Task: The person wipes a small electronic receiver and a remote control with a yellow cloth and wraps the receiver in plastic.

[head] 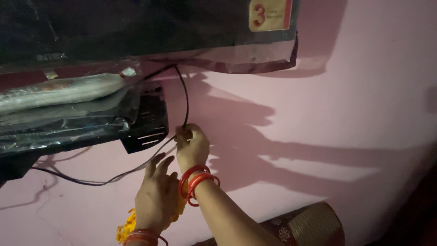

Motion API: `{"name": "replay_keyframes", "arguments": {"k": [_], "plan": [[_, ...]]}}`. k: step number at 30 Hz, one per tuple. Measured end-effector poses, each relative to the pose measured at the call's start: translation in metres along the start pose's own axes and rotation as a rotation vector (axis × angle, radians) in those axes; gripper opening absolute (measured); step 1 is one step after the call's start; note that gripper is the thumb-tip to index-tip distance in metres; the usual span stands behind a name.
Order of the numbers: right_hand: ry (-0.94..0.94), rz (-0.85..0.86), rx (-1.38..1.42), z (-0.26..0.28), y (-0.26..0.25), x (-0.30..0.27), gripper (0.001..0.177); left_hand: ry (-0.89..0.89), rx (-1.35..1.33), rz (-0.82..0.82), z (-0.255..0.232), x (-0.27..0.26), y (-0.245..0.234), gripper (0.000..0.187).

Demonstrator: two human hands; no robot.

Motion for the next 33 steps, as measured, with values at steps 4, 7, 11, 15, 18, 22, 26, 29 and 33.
{"name": "replay_keyframes", "arguments": {"k": [4, 7, 11, 15, 18, 22, 26, 29, 33], "plan": [[-0.011, 0.016, 0.224, 0.007, 0.003, 0.004, 0.020, 0.061, -0.017, -0.028, -0.006, -0.002, -0.005, 0.032], [-0.085, 0.007, 0.249, 0.015, 0.001, 0.012, 0.020, 0.127, -0.024, -0.054, -0.012, -0.004, -0.011, 0.027], [-0.074, 0.057, 0.282, 0.019, 0.004, 0.026, 0.022, 0.192, -0.036, -0.082, -0.022, -0.005, -0.019, 0.026], [-0.060, 0.085, 0.335, 0.019, 0.011, 0.041, 0.018, 0.199, -0.076, -0.078, -0.030, 0.000, -0.023, 0.025], [-0.005, 0.152, 0.284, 0.010, 0.019, 0.048, 0.019, 0.236, -0.058, -0.100, -0.044, 0.002, -0.025, 0.025], [-0.023, 0.269, 0.534, 0.001, 0.031, 0.058, 0.017, 0.283, -0.020, -0.166, -0.067, 0.000, -0.030, 0.022], [0.007, 0.346, 0.563, -0.012, 0.036, 0.066, 0.014, 0.343, 0.049, -0.215, -0.085, -0.001, -0.040, 0.023], [-0.720, 0.112, -0.068, 0.018, 0.027, 0.059, 0.010, 0.377, 0.100, -0.252, -0.099, -0.004, -0.047, 0.024], [-1.021, 0.036, -0.397, 0.031, 0.036, 0.047, 0.014, 0.358, 0.145, -0.239, -0.108, -0.004, -0.053, 0.023]]}}
Point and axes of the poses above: each hand's wrist, its own x-axis towards the middle knuckle, its own y-axis out of the palm, z = x × y, the point moved 7 cm from there along x, towards the middle knuckle, and after that the axes turned 3 degrees about y, right-handed, at the moved point
